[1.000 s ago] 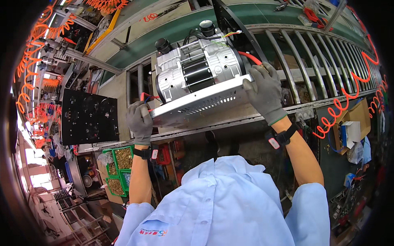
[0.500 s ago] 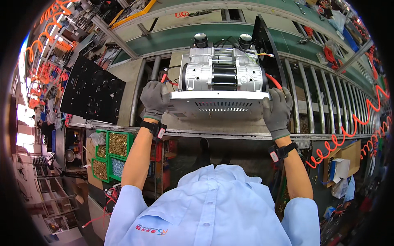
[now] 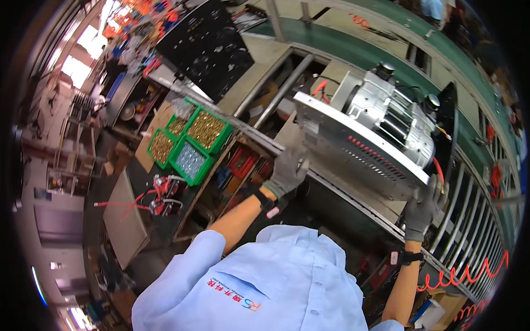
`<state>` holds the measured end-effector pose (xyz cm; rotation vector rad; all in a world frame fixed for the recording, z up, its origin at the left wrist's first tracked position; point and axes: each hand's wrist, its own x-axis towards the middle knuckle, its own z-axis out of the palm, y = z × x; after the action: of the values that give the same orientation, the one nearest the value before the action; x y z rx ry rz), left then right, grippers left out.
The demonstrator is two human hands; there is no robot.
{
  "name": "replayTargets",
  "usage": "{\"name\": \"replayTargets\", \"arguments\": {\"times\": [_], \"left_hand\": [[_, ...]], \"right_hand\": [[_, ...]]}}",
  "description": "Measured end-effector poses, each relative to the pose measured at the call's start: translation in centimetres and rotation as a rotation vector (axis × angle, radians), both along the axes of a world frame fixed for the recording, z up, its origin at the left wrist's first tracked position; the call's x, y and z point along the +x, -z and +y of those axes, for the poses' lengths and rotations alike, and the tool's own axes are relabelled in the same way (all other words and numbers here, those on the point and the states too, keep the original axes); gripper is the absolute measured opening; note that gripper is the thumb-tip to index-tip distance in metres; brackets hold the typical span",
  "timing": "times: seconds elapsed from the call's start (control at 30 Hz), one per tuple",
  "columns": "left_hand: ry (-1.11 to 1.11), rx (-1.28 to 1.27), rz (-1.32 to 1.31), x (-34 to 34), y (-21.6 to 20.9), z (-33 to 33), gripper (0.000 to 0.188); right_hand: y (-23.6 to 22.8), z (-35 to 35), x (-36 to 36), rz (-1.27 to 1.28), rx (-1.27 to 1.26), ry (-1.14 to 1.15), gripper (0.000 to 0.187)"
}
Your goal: The person lifts a motor and places it onto a metal chassis, then retrieves screws and washers from bins to secure the motor using a pneumatic screwdriver.
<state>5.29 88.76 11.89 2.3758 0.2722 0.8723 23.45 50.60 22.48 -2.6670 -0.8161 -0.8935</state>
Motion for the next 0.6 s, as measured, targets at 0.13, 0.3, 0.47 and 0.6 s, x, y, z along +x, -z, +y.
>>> {"name": "replayTargets", "arguments": {"times": [0.13, 0.3, 0.47, 0.6], "left_hand": [[-0.182, -1.028, 0.732, -14.8, 14.7, -0.4, 0.026], [-0.029, -0.136, 1.482, -35.3, 22.4, -0.1, 0.021], [0.076, -0.192, 1.362, -40.2, 20.8, -0.2, 0.029], [-0.473, -0.834, 1.129, -36.8, 19.9, 0.8, 0.033]], "right_hand": [[0.9, -0.1, 0.1, -0.029, 0.001, 0.013, 0.062], [1.2, 0.4, -0.2, -0.04, 0.005, 0.039, 0.063], [1.6, 2.1, -2.3, -0.041, 0.028, 0.078, 0.063], [4.1, 5.2, -6.5, 0.142, 0.233, -0.022, 0.058]]}}
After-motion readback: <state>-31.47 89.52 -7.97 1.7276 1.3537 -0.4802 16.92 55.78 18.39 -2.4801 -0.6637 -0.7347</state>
